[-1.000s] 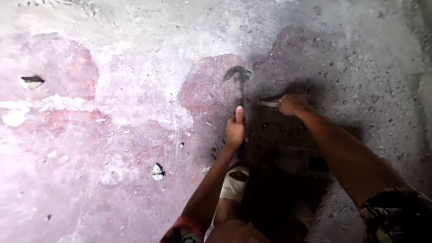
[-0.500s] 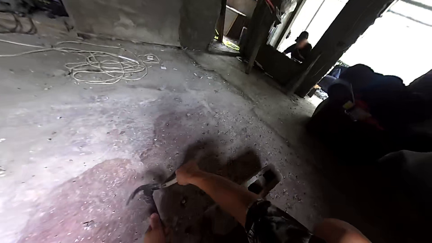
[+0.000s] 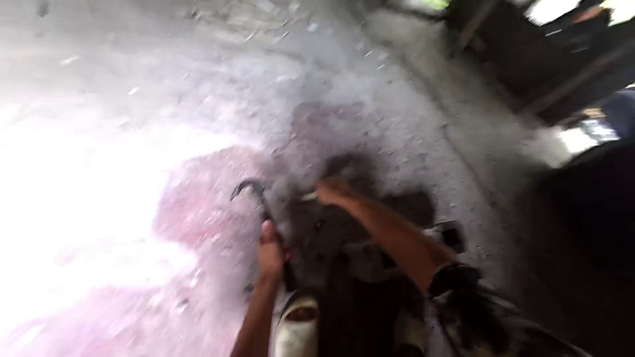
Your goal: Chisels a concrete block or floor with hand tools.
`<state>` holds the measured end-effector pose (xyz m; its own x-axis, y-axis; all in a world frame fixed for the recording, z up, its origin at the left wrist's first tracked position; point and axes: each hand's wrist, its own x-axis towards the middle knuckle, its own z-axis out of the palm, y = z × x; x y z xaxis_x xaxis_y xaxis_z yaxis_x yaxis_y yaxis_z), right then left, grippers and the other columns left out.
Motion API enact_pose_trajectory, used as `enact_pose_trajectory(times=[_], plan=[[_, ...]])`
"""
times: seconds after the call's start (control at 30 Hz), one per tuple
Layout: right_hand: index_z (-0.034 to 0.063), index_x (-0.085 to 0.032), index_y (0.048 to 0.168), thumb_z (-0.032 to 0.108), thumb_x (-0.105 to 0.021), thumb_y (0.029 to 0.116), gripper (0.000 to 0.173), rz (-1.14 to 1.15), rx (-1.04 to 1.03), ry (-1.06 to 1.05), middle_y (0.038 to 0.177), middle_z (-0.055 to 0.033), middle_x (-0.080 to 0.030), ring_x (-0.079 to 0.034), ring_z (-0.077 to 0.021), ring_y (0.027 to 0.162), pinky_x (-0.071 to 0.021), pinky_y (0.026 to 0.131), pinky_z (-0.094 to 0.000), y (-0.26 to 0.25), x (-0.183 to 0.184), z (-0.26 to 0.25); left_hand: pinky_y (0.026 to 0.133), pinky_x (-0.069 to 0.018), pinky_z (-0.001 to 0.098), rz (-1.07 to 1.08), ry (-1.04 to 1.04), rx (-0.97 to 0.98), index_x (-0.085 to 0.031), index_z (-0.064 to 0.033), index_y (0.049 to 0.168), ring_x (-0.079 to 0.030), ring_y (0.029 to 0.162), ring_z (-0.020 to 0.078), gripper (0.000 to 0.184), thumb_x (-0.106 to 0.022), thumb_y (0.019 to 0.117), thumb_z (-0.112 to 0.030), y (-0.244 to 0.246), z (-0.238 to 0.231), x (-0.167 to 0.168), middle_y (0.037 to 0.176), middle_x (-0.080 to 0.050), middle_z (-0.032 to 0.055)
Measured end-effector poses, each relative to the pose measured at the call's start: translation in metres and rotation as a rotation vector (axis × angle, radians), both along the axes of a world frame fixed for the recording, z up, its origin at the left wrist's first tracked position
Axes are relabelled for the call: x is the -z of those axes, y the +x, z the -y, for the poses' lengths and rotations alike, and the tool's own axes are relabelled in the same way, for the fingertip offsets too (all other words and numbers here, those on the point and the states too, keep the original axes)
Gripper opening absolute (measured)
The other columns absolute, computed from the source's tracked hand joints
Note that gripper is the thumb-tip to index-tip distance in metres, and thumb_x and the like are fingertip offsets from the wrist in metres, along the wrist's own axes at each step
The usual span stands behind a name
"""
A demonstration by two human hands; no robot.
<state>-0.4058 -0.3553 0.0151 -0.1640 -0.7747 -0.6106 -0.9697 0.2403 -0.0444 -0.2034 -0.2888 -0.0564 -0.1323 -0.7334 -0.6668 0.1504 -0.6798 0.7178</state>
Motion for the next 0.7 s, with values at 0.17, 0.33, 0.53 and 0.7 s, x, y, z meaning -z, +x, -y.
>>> enact_pose_trajectory(times=[0.17, 0.33, 0.53, 0.7], plan=[[-0.0008, -0.069, 0.116, 0.036, -0.051, 0.1066, 0.042, -0.093, -0.047, 0.081, 0.118, -0.0282, -0.068, -0.065, -0.0480, 0.114, -0.0484, 0.090, -0.0719, -0.009, 0.025, 0.022, 0.043, -0.0471, 0.0319, 0.025, 0.042, 0.093, -0.051, -0.0050, 0.091, -0.044, 0.041, 0.0136, 0.063, -0.025, 0.1091, -0.060, -0.016, -0.013, 0.037, 0.056, -0.043, 0.0008], [-0.0028, -0.068, 0.117, 0.042, -0.042, 0.1116, 0.051, 0.048, 0.022, 0.084, 0.117, -0.0294, -0.067, -0.064, -0.0469, 0.113, -0.0470, 0.094, -0.0703, -0.064, 0.037, -0.001, 0.039, -0.0451, 0.0303, -0.003, 0.145, 0.121, -0.050, -0.0088, 0.094, -0.040, 0.038, 0.0124, 0.063, -0.027, 0.1063, -0.066, 0.018, -0.002, 0.045, 0.055, -0.039, -0.0004], [-0.0068, -0.065, 0.124, 0.040, -0.039, 0.1132, 0.054, 0.164, 0.405, -0.115, 0.116, -0.0353, -0.064, -0.062, -0.0513, 0.110, -0.0444, 0.095, -0.0705, -0.153, 0.039, -0.069, 0.034, -0.0403, 0.0256, -0.117, 0.304, 0.002, -0.045, -0.0113, 0.087, -0.036, 0.034, 0.0093, 0.059, -0.022, 0.1079, -0.061, 0.052, -0.033, 0.052, 0.049, -0.034, -0.0037], [-0.0033, -0.064, 0.127, 0.039, -0.038, 0.1137, 0.051, 0.359, 0.461, -0.214, 0.111, -0.0295, -0.065, -0.063, -0.0415, 0.100, -0.0467, 0.091, -0.0618, -0.103, 0.040, -0.057, 0.035, -0.0439, 0.0259, -0.087, 0.232, 0.204, -0.047, -0.0087, 0.090, -0.040, 0.035, 0.0102, 0.058, -0.025, 0.1086, -0.059, 0.026, -0.038, 0.022, 0.051, -0.037, -0.0016]])
